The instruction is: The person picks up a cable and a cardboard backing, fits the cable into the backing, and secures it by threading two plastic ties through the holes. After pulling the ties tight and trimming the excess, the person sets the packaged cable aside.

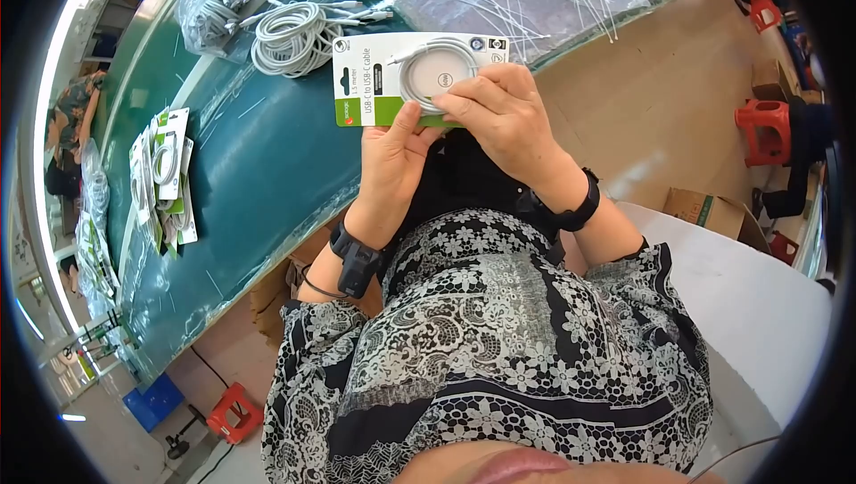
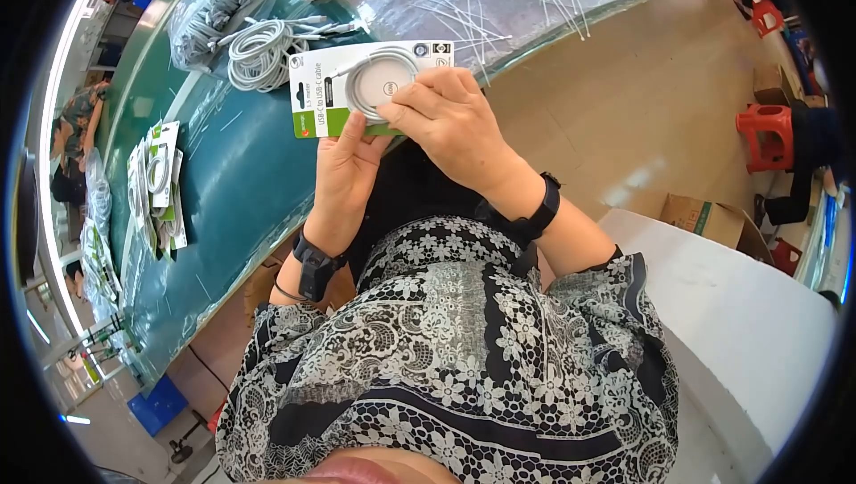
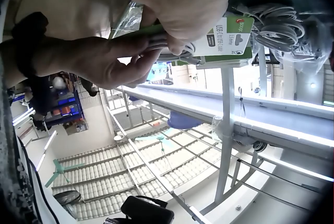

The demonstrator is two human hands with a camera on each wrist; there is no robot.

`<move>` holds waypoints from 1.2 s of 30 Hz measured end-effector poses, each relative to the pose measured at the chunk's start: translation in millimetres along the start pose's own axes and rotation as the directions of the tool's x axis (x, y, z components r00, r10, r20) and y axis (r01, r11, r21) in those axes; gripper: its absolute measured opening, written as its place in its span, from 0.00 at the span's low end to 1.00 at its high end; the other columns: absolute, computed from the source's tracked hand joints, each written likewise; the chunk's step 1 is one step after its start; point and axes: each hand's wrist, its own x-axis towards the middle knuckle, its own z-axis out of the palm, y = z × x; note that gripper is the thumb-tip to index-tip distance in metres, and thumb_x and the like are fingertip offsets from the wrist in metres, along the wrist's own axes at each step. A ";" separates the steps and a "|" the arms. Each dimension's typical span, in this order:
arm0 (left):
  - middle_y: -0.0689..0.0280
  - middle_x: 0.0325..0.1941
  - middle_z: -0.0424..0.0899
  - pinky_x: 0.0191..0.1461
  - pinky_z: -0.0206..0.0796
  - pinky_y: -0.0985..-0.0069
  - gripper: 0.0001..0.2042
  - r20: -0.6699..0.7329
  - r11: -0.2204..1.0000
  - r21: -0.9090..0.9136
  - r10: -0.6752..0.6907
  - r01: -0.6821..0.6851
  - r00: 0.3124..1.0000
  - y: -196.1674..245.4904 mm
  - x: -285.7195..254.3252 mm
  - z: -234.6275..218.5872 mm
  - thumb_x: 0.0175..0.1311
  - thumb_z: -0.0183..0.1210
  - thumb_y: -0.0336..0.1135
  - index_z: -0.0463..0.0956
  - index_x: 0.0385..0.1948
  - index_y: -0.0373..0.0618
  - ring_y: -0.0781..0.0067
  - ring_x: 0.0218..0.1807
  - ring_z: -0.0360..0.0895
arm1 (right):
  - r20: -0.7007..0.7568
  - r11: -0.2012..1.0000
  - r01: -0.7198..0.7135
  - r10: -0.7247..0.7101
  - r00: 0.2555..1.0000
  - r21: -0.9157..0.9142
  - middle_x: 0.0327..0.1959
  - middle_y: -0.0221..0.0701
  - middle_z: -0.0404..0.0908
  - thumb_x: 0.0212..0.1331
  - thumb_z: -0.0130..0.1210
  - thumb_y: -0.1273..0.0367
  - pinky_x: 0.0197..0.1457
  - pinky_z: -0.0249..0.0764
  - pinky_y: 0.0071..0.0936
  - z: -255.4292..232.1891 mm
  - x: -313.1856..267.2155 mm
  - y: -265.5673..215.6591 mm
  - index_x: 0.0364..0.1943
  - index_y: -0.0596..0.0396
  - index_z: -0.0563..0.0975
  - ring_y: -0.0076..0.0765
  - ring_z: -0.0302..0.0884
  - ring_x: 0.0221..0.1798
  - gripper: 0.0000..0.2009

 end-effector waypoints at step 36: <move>0.58 0.53 0.77 0.56 0.75 0.61 0.14 -0.054 0.999 0.042 0.005 -0.003 0.999 -1.3 5.3 -2.8 0.71 0.48 0.29 0.66 0.56 0.37 0.63 0.50 0.80 | 0.047 0.997 -0.043 0.040 0.998 0.059 0.38 0.26 0.76 0.45 0.63 0.73 0.56 0.66 0.35 9.5 1.7 12.4 0.40 0.50 0.80 0.33 0.70 0.44 0.14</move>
